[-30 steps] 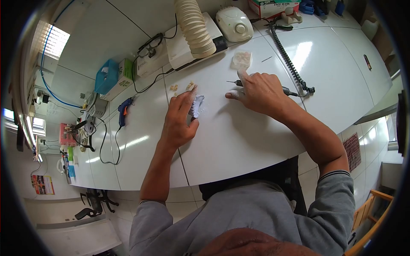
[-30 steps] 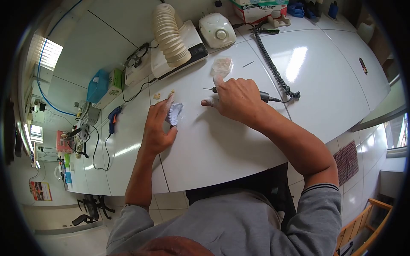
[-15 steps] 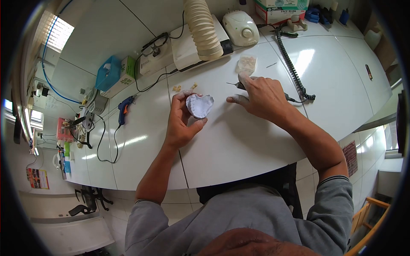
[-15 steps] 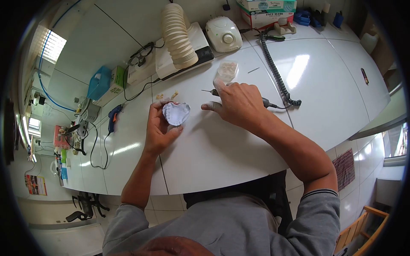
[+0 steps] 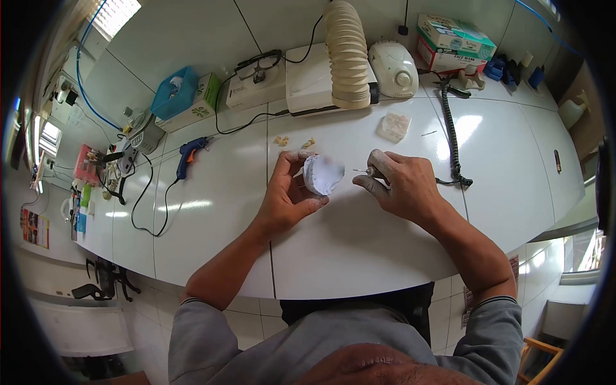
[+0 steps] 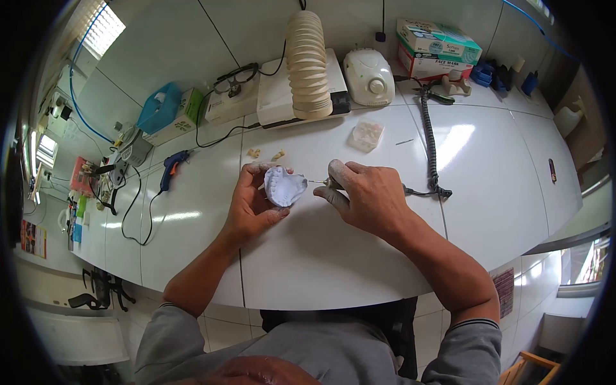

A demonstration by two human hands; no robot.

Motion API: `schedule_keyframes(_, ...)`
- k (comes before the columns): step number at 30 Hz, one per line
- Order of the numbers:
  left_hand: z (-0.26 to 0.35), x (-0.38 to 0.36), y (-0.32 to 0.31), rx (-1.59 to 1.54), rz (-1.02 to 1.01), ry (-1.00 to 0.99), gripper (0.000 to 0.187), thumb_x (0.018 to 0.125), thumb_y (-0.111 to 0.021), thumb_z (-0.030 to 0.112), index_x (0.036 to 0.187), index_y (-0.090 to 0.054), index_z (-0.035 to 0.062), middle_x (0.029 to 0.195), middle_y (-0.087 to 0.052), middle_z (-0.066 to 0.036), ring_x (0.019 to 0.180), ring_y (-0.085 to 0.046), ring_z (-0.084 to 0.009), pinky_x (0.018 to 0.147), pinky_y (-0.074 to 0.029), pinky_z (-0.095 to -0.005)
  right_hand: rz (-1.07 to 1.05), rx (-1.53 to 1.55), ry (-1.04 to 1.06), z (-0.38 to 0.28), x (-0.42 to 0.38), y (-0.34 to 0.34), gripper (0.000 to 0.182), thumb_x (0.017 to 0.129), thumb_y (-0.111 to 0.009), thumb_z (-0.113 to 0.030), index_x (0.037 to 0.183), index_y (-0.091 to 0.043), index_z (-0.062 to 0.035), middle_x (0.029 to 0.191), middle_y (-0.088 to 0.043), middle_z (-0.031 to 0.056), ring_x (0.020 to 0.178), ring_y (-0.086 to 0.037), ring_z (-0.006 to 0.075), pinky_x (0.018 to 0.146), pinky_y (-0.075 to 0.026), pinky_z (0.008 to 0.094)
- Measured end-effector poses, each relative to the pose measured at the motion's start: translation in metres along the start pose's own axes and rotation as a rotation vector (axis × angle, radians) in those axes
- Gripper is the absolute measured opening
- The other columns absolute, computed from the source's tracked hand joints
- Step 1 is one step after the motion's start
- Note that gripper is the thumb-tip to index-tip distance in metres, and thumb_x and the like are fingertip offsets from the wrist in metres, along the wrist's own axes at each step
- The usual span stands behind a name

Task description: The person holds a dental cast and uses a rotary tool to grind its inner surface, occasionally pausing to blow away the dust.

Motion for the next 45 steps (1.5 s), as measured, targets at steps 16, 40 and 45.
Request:
schedule_keyframes(16, 0.011, 0.003, 0.000, -0.358, 0.050, 0.070, 0.067, 0.109, -0.061, 0.043, 0.161, -0.039, 0.0071, 0.150, -0.057, -0.014, 0.132, -0.067, -0.0347, 0.107, -0.056, -0.0415, -0.048, 0.016, -0.056, -0.005, 0.001, 0.002, 0.036, 0.098, -0.081, -0.039, 0.108, -0.067, -0.0072, 0.096, -0.075, 0.0108, 0.074, -0.072, 0.0331, 0.064, -0.056, 0.0437)
schedule_keyframes(40, 0.010, -0.007, -0.014, 0.103, -0.175, 0.116, 0.092, 0.076, -0.103, 0.019, 0.147, -0.045, 0.0134, 0.132, -0.055, -0.003, 0.126, -0.055, -0.0158, 0.111, -0.045, -0.0344, -0.211, 0.035, 0.081, -0.032, -0.006, 0.010, 0.057, 0.085, -0.087, -0.059, 0.097, -0.066, -0.0070, 0.090, -0.077, 0.0079, 0.074, -0.076, 0.0324, 0.061, -0.056, 0.0447)
schedule_keyframes(45, 0.008, -0.009, -0.019, 0.084, -0.229, 0.113, 0.088, 0.077, -0.102, 0.017, 0.145, -0.046, 0.0131, 0.134, -0.054, -0.003, 0.129, -0.055, -0.0162, 0.111, -0.046, -0.0352, -0.235, -0.010, 0.066, -0.027, -0.008, 0.000, 0.057, 0.083, -0.088, -0.059, 0.096, -0.066, -0.0078, 0.090, -0.077, 0.0073, 0.075, -0.077, 0.0320, 0.061, -0.056, 0.0456)
Point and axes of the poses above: each hand's wrist, its own x-axis towards the middle knuckle, its own y-axis out of the back of the hand, z = x × y, the point moved 4 cm from there along x, towards the middle knuckle
